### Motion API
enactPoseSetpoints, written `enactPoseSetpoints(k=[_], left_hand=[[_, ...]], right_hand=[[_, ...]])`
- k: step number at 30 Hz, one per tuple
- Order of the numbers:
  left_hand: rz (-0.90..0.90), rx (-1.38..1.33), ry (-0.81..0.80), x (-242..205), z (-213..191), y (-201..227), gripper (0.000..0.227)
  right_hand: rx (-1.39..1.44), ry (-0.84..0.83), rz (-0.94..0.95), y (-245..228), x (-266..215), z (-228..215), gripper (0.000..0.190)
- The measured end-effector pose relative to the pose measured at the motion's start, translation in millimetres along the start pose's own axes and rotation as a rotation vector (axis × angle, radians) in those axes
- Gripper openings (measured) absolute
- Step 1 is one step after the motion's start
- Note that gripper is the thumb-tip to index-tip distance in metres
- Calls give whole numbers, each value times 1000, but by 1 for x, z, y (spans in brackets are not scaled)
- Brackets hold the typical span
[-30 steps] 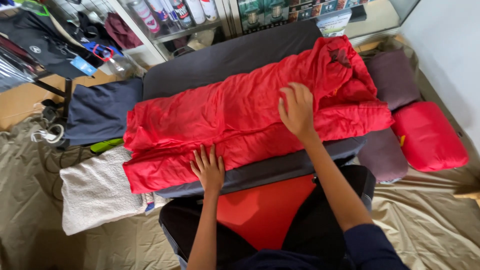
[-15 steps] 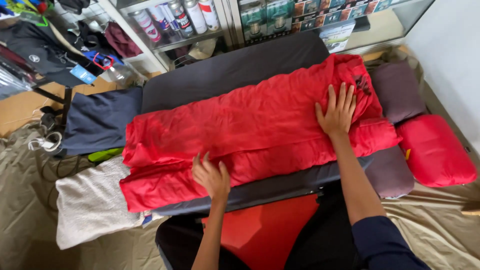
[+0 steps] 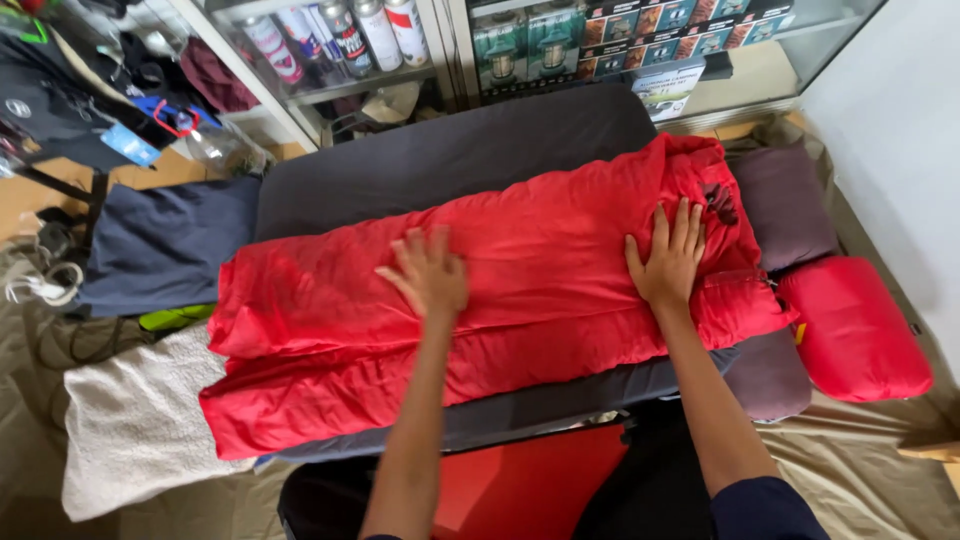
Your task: Folding a brown stuff sack and then unfolding and smoothing a red sleeping bag on a mat.
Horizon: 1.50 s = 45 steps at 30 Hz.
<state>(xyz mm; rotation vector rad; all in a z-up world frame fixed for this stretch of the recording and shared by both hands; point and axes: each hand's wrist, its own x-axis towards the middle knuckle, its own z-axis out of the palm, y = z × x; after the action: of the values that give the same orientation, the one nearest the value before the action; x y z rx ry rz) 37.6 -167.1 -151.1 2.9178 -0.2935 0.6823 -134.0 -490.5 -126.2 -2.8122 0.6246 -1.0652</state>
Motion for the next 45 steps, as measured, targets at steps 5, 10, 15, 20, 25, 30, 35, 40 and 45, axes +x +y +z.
enactPoseSetpoints(k=[5,10,15,20,25,30,35,40,45], left_hand=[[-231,249,-106,22,1,-145,53],[-504,398,-293,26,-57,-209,57],[-705,109,-252,-3,7,-312,62],[-776,-103,-434,10,-21,-370,98],[-900,-642,-415,26,-46,-386,121],[-903,-916,-340,50,-98,-332,99],[-897,-1368,-479,67,-107,-294,76],[-905,-1400,-689,56,-164,-233,65],[-989,-1200,-786,58,-147,-240,78]], right_hand=[[0,-13,-9,4,0,3,62],[-3,0,-24,5,-1,3,59],[-44,46,-40,2,1,3,58],[-186,104,-67,3,-1,7,53],[-229,125,22,-18,11,-19,53],[126,-19,864,41,17,19,127],[555,31,556,-42,57,-23,90],[410,-306,659,-60,50,-34,71],[350,-322,997,-52,42,-30,103]])
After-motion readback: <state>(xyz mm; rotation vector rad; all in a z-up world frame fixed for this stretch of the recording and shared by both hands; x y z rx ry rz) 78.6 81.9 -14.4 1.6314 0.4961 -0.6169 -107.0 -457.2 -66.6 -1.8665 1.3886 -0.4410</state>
